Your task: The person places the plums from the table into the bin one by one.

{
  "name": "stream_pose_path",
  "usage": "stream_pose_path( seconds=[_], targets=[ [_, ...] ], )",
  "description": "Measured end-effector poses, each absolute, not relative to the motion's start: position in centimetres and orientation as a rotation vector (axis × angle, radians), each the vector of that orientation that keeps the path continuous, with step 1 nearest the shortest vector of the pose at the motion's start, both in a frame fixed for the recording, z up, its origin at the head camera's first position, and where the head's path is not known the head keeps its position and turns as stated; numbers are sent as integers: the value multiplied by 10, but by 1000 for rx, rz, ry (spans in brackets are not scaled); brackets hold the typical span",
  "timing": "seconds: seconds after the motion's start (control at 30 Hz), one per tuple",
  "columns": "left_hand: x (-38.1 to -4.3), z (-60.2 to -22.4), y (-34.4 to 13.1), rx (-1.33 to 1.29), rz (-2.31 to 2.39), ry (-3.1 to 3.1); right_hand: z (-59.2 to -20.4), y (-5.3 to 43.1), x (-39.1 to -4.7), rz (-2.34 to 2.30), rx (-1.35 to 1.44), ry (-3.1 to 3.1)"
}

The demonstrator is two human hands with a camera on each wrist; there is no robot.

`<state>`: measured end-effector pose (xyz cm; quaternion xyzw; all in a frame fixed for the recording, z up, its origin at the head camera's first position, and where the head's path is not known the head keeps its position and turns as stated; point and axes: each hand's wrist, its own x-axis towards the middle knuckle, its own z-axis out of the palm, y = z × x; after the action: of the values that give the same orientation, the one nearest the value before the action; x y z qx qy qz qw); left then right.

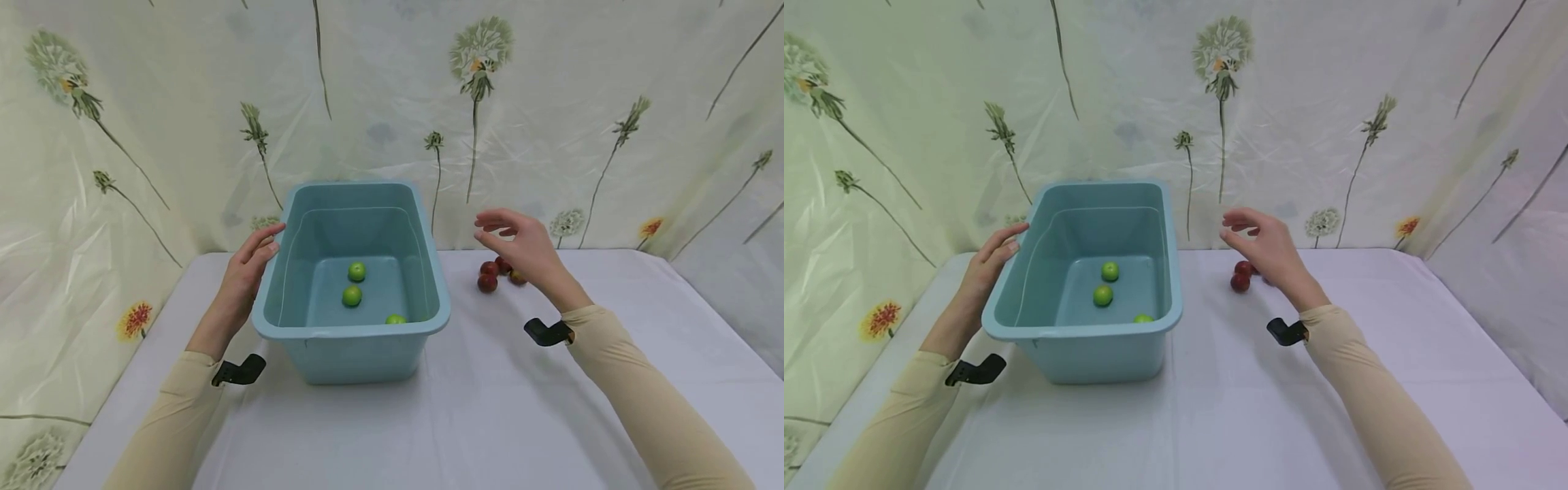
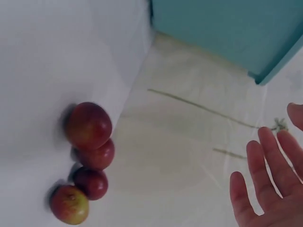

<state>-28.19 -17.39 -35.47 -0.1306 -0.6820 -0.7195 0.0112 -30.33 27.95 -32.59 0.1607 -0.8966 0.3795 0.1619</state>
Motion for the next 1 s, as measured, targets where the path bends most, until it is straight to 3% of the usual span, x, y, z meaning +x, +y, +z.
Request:
stream_pose_path(
  seconds=[1.0],
  targets=[
    [-281,-355,-175,-414,-2202,-2184,-353,343,-305,1017,253,-2715]
  ],
)
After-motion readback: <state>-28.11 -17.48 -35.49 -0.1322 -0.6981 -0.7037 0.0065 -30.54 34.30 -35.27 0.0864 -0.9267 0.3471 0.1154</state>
